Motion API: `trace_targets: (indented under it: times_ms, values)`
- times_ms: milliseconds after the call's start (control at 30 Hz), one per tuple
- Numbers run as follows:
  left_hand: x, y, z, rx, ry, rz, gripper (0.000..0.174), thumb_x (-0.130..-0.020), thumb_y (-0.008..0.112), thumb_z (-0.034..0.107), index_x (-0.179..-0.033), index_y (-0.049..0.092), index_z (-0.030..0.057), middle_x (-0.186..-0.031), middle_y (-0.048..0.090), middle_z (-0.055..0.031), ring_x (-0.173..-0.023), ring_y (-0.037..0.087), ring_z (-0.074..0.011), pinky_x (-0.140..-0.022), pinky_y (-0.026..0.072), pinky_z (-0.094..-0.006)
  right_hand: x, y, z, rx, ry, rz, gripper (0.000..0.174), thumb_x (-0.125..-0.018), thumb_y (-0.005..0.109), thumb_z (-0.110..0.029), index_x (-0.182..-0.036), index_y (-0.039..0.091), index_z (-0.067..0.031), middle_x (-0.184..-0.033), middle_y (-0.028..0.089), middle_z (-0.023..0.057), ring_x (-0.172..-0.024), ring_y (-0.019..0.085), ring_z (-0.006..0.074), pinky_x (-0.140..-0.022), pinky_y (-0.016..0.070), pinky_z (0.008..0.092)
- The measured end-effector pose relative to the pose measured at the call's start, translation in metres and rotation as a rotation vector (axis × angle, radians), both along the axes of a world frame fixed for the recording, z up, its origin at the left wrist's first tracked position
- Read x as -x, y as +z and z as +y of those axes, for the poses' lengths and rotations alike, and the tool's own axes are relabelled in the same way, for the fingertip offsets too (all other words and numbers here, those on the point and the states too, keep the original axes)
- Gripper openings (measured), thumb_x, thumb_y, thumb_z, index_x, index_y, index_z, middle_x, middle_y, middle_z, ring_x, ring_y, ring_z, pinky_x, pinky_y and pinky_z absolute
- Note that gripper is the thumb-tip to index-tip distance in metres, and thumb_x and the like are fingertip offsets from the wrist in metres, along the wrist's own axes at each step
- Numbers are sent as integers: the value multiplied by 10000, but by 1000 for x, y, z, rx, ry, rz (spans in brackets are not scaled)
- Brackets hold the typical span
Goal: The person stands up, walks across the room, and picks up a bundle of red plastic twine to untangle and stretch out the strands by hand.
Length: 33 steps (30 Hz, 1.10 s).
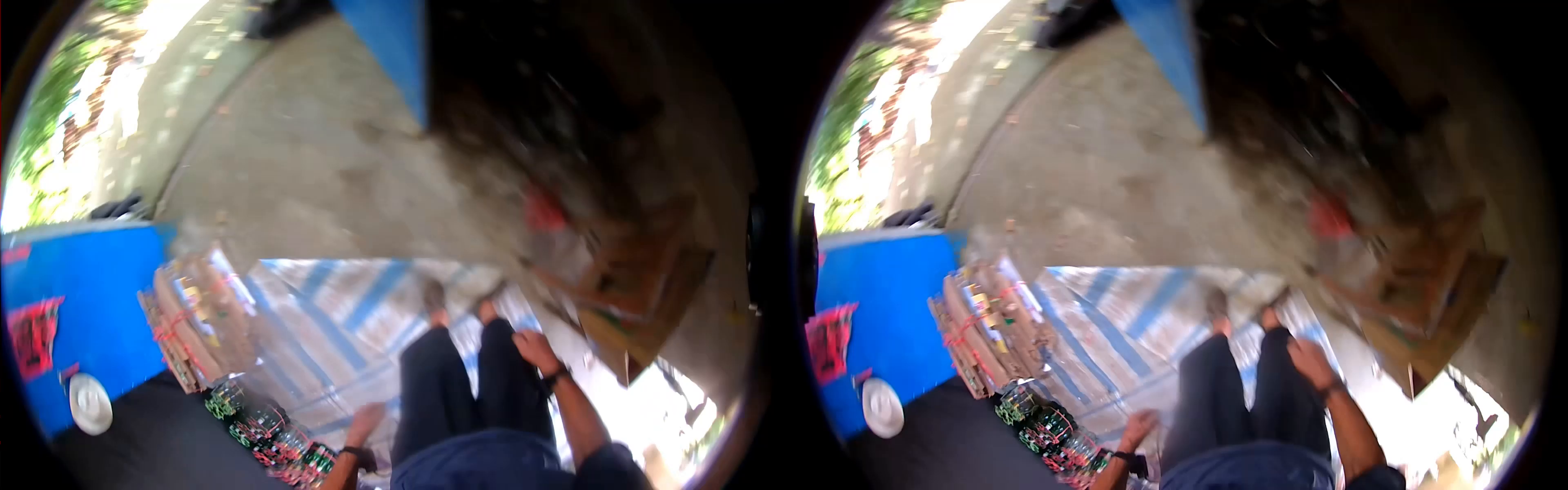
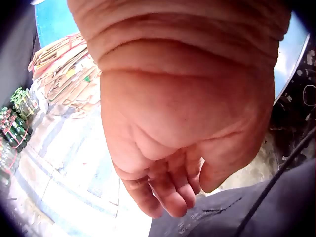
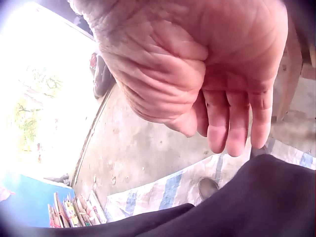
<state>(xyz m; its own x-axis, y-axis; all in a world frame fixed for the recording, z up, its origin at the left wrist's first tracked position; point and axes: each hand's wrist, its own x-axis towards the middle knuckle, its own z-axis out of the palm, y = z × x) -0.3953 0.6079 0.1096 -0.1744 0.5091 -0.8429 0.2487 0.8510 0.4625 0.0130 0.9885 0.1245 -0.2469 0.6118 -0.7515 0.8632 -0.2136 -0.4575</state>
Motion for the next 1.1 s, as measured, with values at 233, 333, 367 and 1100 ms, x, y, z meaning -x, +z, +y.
trace_targets:
  times_ms: [233, 333, 367, 1100]
  values:
    - [-22, 19, 99, 19, 212, -139, 276, -991, 685, 127, -1199, 703, -54, -1045, 761, -139, -931, 714, -176, -838, 570, -315, 10, -100, 24, -82, -71, 24, 345, -969, 527, -277, -1144, 706, -41, -1090, 717, 264, -1069, 663, 453, -930, 526, 519]
    - [-44, 15, 136, -20, 124, -148, 268, -1002, 659, 127, -1228, 685, -15, -1091, 742, -110, -973, 709, -191, -844, 573, -315, 0, -159, 44, -148, -94, 2, 368, -922, 561, -299, -1140, 714, -45, -1099, 709, 292, -1090, 664, 447, -955, 528, 501]
    - [-52, 17, 155, -6, 95, -149, 290, -988, 674, 124, -1250, 671, -1, -1161, 711, -125, -1010, 699, -214, -855, 575, -333, -6, -176, 53, -137, -95, -10, 368, -922, 561, -299, -1140, 714, -45, -1099, 709, 292, -1090, 664, 447, -955, 528, 501]
    - [-140, -33, 270, -123, -597, -105, 500, -732, 859, 239, -1202, 722, 137, -1340, 607, -158, -1344, 455, -438, -1169, 334, -559, -157, -450, 245, -306, 21, -472, 606, -831, 662, -257, -1422, 582, -152, -1462, 447, 261, -1335, 470, 466, -1111, 445, 516]
